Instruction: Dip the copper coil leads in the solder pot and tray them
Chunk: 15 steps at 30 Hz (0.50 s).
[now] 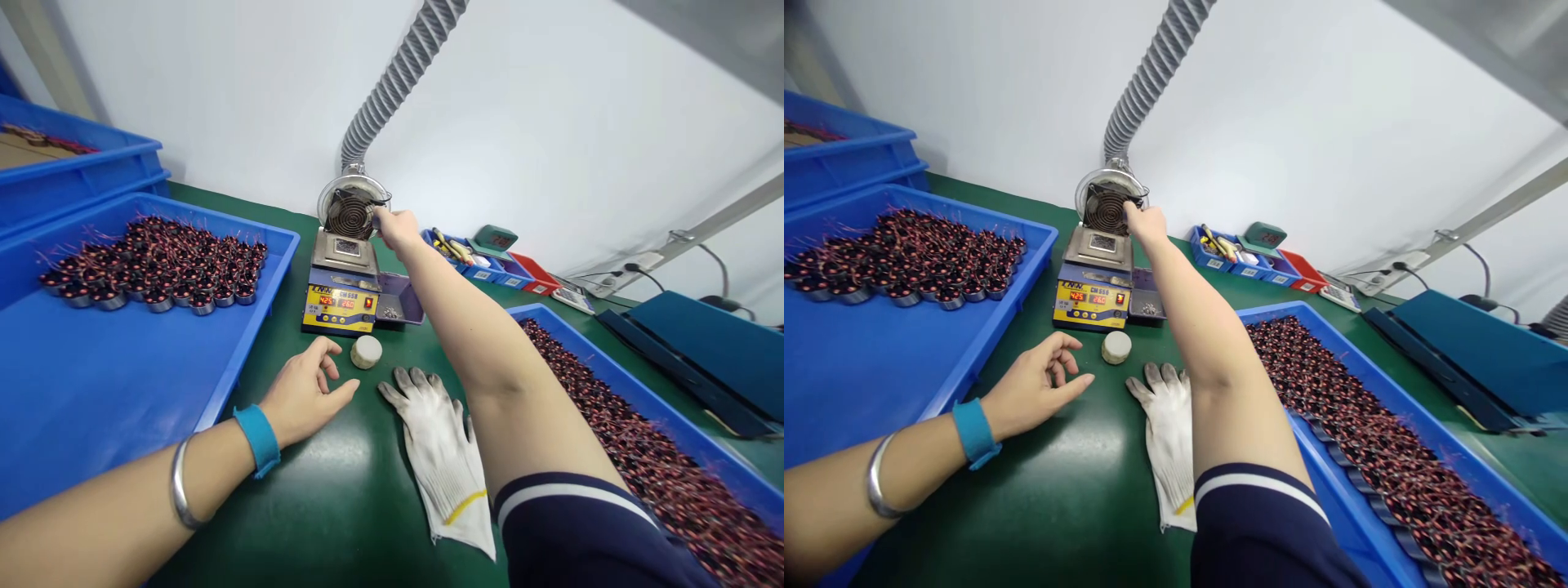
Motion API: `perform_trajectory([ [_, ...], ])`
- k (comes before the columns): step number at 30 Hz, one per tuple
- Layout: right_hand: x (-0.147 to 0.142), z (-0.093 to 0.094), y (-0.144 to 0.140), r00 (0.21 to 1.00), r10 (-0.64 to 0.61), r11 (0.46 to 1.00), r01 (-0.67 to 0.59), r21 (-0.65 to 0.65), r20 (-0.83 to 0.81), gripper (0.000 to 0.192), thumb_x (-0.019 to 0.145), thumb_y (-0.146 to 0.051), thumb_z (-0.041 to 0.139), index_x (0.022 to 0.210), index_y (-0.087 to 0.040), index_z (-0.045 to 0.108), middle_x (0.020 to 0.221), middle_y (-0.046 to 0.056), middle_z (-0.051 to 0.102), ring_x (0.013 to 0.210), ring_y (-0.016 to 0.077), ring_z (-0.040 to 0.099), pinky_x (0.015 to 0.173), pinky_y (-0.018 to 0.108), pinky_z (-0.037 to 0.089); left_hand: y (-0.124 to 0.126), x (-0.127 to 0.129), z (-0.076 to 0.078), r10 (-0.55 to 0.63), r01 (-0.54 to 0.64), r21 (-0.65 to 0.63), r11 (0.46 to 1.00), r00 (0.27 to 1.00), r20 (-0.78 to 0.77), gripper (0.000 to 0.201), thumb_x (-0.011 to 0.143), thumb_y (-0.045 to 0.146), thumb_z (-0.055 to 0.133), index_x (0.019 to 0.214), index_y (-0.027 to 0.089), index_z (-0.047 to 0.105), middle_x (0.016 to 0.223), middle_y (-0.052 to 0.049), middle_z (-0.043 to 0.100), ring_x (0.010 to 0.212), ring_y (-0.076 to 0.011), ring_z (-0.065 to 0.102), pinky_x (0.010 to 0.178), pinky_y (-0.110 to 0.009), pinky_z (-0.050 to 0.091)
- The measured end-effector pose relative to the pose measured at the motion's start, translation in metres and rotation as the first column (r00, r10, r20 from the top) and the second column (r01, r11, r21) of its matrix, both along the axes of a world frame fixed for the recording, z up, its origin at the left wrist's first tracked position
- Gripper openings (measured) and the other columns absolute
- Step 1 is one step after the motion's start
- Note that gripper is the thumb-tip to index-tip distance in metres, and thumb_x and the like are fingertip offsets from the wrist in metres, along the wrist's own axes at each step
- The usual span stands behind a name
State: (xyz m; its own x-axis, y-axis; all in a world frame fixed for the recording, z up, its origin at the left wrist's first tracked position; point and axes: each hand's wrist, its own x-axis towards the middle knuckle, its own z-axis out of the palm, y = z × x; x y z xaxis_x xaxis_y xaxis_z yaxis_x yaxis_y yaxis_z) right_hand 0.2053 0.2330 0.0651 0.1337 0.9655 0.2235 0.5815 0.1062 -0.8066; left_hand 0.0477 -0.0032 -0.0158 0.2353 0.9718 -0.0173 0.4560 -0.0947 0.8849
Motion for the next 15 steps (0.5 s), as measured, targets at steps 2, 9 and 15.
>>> perform_trajectory([
  [2, 0.003, 0.010, -0.015, 0.991, -0.036, 0.999, 0.036, 0.000, -0.127, 0.032, 0.080, -0.040, 0.048, 0.059, -0.017, 0.050, 0.050, 0.000, 0.049, 0.039, 0.0084, 0.040, 0.043, 0.021, 0.034, 0.000, 0.000, 0.000, -0.001, 0.001, 0.009, 1.000, 1.000, -0.001, 0.036, 0.069, 0.038, 0.059, 0.097, 0.020, 0.046, 0.073, 0.004, 0.052, 0.053, -0.0102, 0.049, 0.054, -0.027, 0.040],
  [9, 0.028, 0.025, -0.094, 0.867, 0.049, 0.989, -0.110, -0.095, -0.496, 0.034, 0.084, -0.043, 0.043, 0.067, -0.016, 0.055, 0.044, -0.005, 0.043, 0.033, 0.0052, 0.030, 0.038, 0.019, 0.027, -0.001, 0.000, -0.002, 0.002, -0.002, 0.071, 0.997, 1.000, -0.003, 0.035, 0.070, 0.038, 0.059, 0.097, 0.020, 0.047, 0.071, 0.004, 0.052, 0.050, -0.0092, 0.048, 0.052, -0.025, 0.040],
  [15, 0.067, 0.021, -0.157, 0.821, 0.032, 0.985, -0.124, -0.123, -0.570, 0.037, 0.084, -0.047, 0.043, 0.074, -0.016, 0.060, 0.046, -0.005, 0.045, 0.036, 0.0050, 0.033, 0.039, 0.017, 0.030, -0.003, -0.008, 0.005, 0.055, -0.064, 0.129, 0.990, 0.996, 0.072, 0.036, 0.069, 0.041, 0.062, 0.096, 0.019, 0.051, 0.071, 0.003, 0.055, 0.054, -0.0096, 0.049, 0.052, -0.024, 0.041],
])
